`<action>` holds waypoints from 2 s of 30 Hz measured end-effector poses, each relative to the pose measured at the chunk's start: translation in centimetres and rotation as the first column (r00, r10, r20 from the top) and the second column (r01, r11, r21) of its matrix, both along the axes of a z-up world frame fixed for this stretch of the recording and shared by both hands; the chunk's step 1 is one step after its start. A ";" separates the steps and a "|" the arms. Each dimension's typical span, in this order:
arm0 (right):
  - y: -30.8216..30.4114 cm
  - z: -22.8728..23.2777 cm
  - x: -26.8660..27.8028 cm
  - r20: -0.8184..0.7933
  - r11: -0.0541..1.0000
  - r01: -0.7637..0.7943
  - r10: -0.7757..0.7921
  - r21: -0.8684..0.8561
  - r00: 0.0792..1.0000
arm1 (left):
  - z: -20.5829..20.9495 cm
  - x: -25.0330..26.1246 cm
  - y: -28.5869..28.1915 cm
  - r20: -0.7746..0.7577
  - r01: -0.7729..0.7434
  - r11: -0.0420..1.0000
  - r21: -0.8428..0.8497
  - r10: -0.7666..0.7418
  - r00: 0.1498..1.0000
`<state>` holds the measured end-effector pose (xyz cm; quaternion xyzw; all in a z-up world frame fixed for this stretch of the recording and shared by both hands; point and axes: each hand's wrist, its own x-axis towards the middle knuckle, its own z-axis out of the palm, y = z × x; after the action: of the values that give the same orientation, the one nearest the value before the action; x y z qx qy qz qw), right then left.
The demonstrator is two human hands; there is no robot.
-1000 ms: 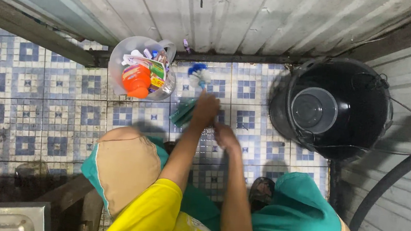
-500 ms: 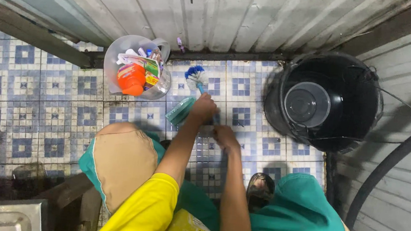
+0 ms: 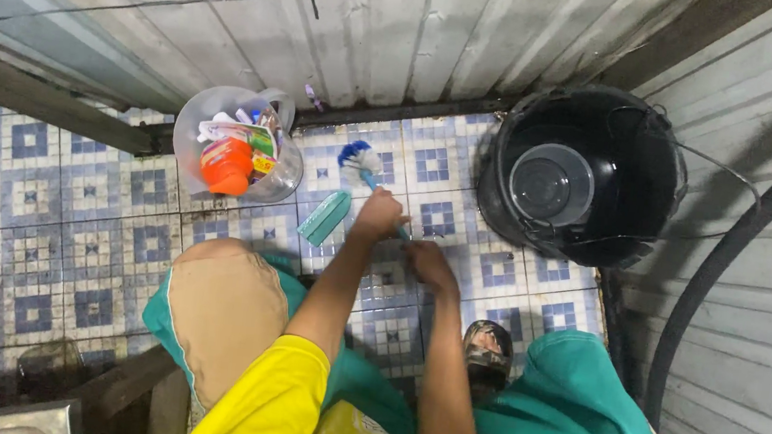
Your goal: The person sits on a tiled floor and uses a small blue scrub brush to clean the surface. They scrub the tiles in a repetitive back-and-forth motion, focusing on a specific area near a black bucket and a clear container.
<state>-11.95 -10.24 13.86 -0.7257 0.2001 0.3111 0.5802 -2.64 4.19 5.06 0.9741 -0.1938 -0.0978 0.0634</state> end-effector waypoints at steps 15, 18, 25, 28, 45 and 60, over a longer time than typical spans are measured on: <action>-3.8 -13.3 1.2 0.085 0.990 0.047 -0.035 -0.132 0.996 | 4.4 0.5 -0.5 -0.220 -0.032 0.999 -0.032 0.024 0.975; -2.0 -13.8 0.7 0.109 0.992 0.046 -0.033 -0.121 0.993 | 3.1 1.1 0.2 -0.135 0.053 0.995 0.081 -0.041 0.990; -12.3 0.3 0.5 0.080 0.984 0.063 -0.050 -0.165 0.996 | 8.2 -2.0 -8.7 -0.176 0.004 1.000 -0.019 -0.008 0.984; -11.1 -1.4 0.8 0.068 0.932 -0.098 0.129 -0.348 0.989 | 7.3 -1.5 -7.4 -0.272 -0.070 0.993 -0.095 0.041 0.961; -8.3 4.0 0.6 0.168 0.892 -0.100 0.192 -0.441 0.967 | 4.2 -0.4 -6.9 -0.241 0.006 0.999 -0.048 -0.017 0.970; -9.6 3.1 -0.1 0.115 0.937 -0.049 0.094 -0.346 0.989 | 8.8 -1.3 -8.3 -0.195 0.122 0.993 -0.008 -0.121 0.973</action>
<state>-12.01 -19.85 16.99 -0.8409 0.1865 0.2445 0.4453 -3.93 -4.06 13.91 0.9463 -0.2456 -0.1969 0.0739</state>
